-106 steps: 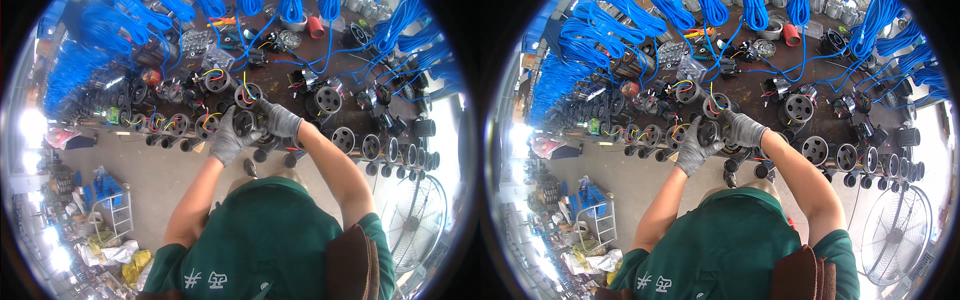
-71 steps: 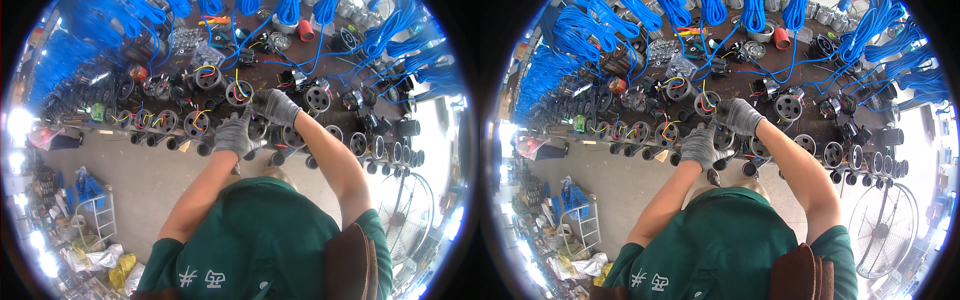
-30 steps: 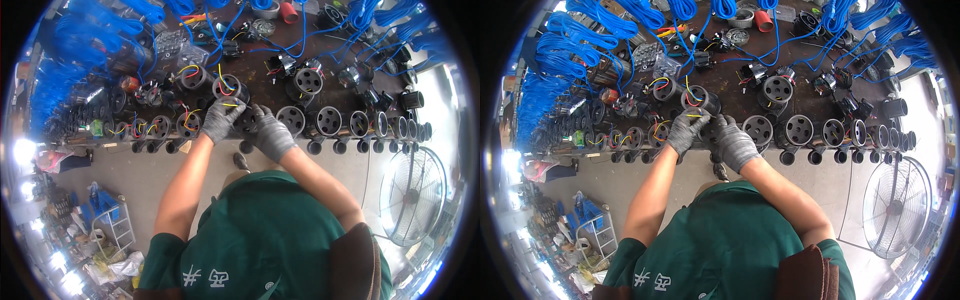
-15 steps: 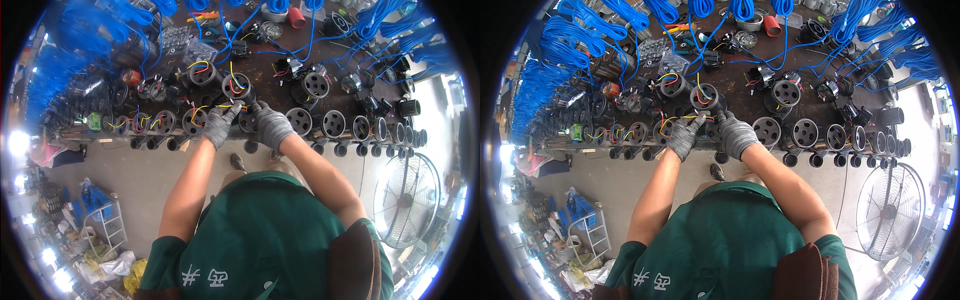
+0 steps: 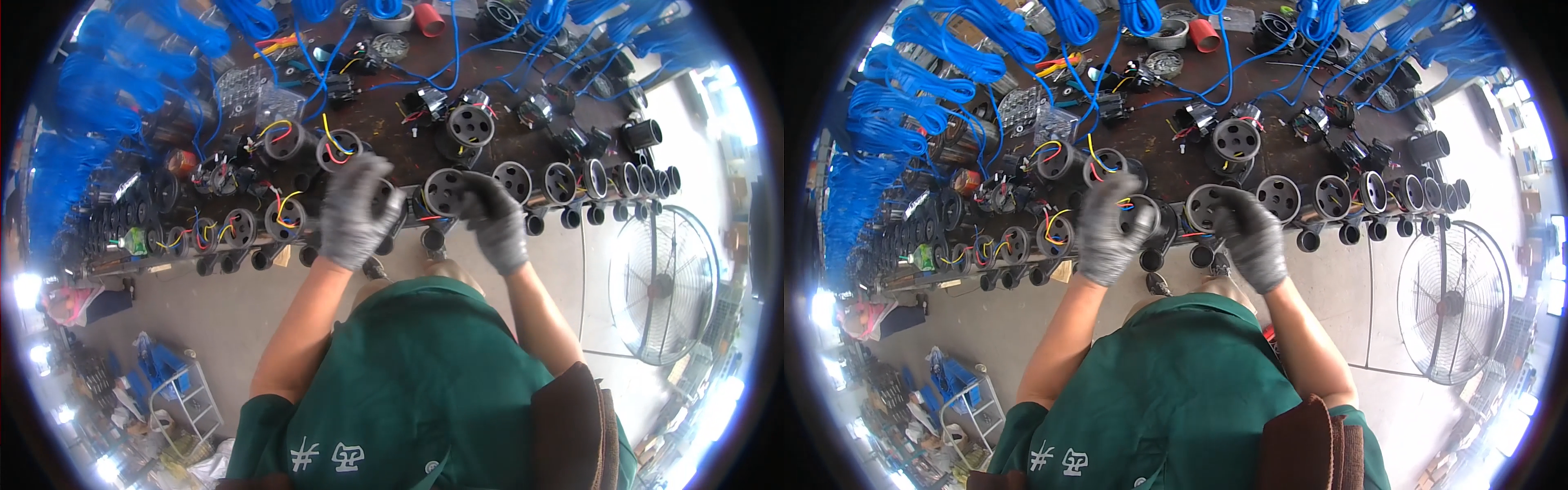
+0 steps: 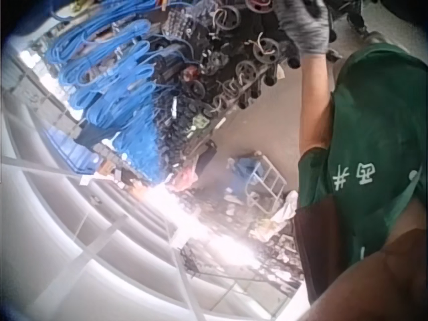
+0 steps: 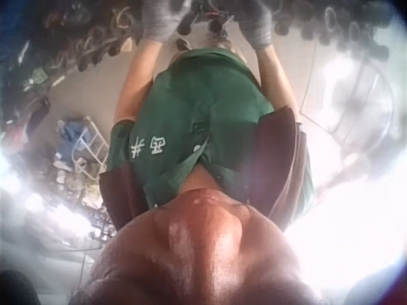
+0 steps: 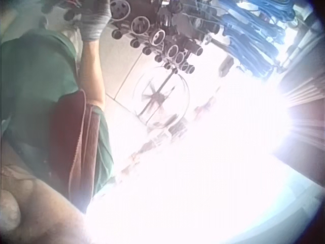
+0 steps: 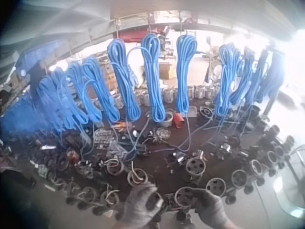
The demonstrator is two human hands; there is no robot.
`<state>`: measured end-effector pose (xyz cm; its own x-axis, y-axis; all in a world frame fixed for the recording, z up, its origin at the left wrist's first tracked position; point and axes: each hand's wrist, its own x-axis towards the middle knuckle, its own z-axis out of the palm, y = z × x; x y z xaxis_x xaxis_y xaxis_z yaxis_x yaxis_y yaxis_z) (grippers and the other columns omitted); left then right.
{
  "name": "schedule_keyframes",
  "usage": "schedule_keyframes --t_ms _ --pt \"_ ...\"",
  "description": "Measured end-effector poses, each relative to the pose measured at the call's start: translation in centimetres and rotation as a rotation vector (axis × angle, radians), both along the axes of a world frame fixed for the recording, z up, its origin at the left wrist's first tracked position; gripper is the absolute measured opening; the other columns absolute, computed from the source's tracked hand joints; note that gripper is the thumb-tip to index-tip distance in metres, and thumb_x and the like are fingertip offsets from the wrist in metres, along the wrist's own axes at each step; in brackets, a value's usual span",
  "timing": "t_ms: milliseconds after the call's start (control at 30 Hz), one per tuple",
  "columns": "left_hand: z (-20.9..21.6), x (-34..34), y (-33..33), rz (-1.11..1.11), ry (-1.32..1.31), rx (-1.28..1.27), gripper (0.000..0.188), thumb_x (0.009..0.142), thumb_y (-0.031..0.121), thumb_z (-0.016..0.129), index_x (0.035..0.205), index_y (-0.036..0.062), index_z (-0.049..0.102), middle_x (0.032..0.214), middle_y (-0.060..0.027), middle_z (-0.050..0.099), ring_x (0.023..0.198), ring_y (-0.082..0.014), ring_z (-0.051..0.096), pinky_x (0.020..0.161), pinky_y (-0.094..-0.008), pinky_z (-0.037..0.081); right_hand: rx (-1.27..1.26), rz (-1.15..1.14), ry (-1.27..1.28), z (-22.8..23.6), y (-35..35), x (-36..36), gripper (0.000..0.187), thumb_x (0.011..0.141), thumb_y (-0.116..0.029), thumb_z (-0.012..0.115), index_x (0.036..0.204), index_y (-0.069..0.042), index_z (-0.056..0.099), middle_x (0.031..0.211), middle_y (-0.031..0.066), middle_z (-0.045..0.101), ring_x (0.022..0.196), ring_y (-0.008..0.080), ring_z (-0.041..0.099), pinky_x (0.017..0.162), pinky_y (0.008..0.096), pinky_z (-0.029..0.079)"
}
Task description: Manually assembling components of submersible water pumps at a workbench.
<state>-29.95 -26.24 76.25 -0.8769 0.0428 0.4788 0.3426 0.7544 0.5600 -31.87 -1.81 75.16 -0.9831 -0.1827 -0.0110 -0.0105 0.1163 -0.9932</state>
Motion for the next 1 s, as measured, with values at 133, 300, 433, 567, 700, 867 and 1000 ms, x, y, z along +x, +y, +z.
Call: schedule_keyframes --t_ms 133,300,433,567,700,867,1000 --pt "-0.5 -2.7 5.8 -0.265 -0.284 -0.179 0.082 0.082 0.035 0.082 0.151 0.0135 0.045 0.150 -0.0137 0.048 0.137 -0.0383 0.048 0.114 -0.0476 0.042 -0.034 -0.105 -0.156 -2.9 6.4 1.1 0.022 0.098 -0.002 0.061 0.119 -0.003 0.067 0.097 0.0040 0.071 0.076 0.0122 0.061 0.074 0.0280 0.055" --pt "-0.2 -6.1 9.8 -0.279 -0.780 -0.680 0.096 0.077 0.046 0.082 0.157 0.0189 0.037 0.154 -0.0161 0.044 0.137 -0.0368 0.050 0.110 -0.0481 0.046 0.246 -0.046 -0.035 -5.0 8.0 2.7 0.019 0.097 -0.002 0.061 0.114 -0.001 0.069 0.093 0.0120 0.073 0.077 0.0169 0.067 0.074 0.0316 0.055" --pt "0.3 -6.3 7.8 -0.278 -0.796 -0.577 0.095 0.076 0.045 0.083 0.156 0.0173 0.039 0.151 -0.0178 0.046 0.130 -0.0382 0.055 0.108 -0.0476 0.047 0.560 0.121 0.248 -4.7 7.0 2.0 0.025 0.087 -0.006 0.067 0.112 -0.007 0.070 0.106 0.0190 0.069 0.093 0.0393 0.067 0.080 0.0466 0.055" --pt "1.4 -6.3 3.3 -0.129 -0.477 0.459 0.089 0.078 0.036 0.087 0.148 0.0008 0.043 0.131 -0.0171 0.062 0.122 -0.0232 0.060 0.106 -0.0354 0.048 0.706 0.272 0.267 -1.5 4.0 1.0 0.025 0.089 -0.018 0.068 0.112 -0.011 0.068 0.102 0.0193 0.065 0.092 0.0390 0.067 0.077 0.0490 0.055" --pt "0.6 -5.3 -0.5 -0.141 -0.457 1.034 0.068 0.090 0.027 0.078 0.147 0.0086 0.046 0.125 -0.0074 0.062 0.104 -0.0192 0.067 0.091 -0.0355 0.058 0.965 0.534 0.135 -1.6 0.4 -1.1 0.035 0.086 -0.018 0.072 0.120 -0.011 0.067 0.107 0.0162 0.066 0.096 0.0353 0.068 0.079 0.0471 0.055" --pt "0.5 -2.2 -0.8 -0.115 -0.579 1.187 0.059 0.090 0.024 0.076 0.141 0.0090 0.052 0.125 -0.0064 0.062 0.104 -0.0197 0.067 0.092 -0.0364 0.059 1.168 0.738 0.178 -2.2 -2.0 -2.7 0.020 0.085 -0.027 0.072 0.095 -0.009 0.073 0.086 0.0154 0.072 0.085 0.0344 0.071 0.074 0.0459 0.056" --pt "-0.6 -0.9 -0.5 -0.140 -0.574 1.224 0.050 0.091 0.023 0.072 0.135 0.0074 0.055 0.118 -0.0071 0.063 0.104 -0.0194 0.066 0.092 -0.0368 0.058 0.782 0.527 0.174 -2.8 -0.8 -3.3 0.023 0.085 -0.027 0.074 0.098 -0.008 0.073 0.092 0.0197 0.070 0.089 0.0384 0.068 0.080 0.0463 0.054"
